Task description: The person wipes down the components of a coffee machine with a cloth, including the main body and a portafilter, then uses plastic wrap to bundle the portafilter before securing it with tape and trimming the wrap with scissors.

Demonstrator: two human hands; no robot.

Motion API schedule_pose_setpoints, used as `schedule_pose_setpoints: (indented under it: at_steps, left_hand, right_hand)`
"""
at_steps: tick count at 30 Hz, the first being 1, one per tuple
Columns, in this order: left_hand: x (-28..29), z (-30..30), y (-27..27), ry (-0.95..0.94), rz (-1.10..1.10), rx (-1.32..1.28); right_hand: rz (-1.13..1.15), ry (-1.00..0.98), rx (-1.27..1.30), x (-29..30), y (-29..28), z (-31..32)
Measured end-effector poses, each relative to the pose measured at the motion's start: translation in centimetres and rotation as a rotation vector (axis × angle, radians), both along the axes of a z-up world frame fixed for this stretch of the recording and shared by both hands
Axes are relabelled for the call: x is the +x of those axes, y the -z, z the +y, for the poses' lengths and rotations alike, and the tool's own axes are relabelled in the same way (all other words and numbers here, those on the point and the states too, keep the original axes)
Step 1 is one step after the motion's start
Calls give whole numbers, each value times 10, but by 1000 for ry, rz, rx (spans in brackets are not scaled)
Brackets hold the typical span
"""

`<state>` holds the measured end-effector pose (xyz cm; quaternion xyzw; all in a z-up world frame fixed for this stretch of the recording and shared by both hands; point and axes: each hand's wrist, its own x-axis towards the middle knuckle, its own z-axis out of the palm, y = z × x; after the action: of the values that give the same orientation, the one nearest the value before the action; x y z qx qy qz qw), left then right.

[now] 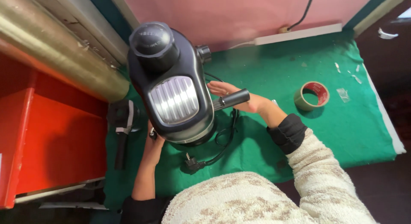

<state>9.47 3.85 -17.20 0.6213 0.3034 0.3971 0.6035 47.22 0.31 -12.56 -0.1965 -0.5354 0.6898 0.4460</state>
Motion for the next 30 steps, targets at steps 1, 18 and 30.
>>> schedule_pose_setpoints:
  at_steps: [1,18,30]
  left_hand:
    - [0,0,2,-11,-15,-75]
    - [-31,-71,-1,-180,125,100]
    - [-35,-99,-11,-170,837,806]
  right_hand:
    - [-47,2,83,0,2,-4]
    - [-1406,385,529,-33,27,-106]
    - [-1621,902,383,-85,38,-170]
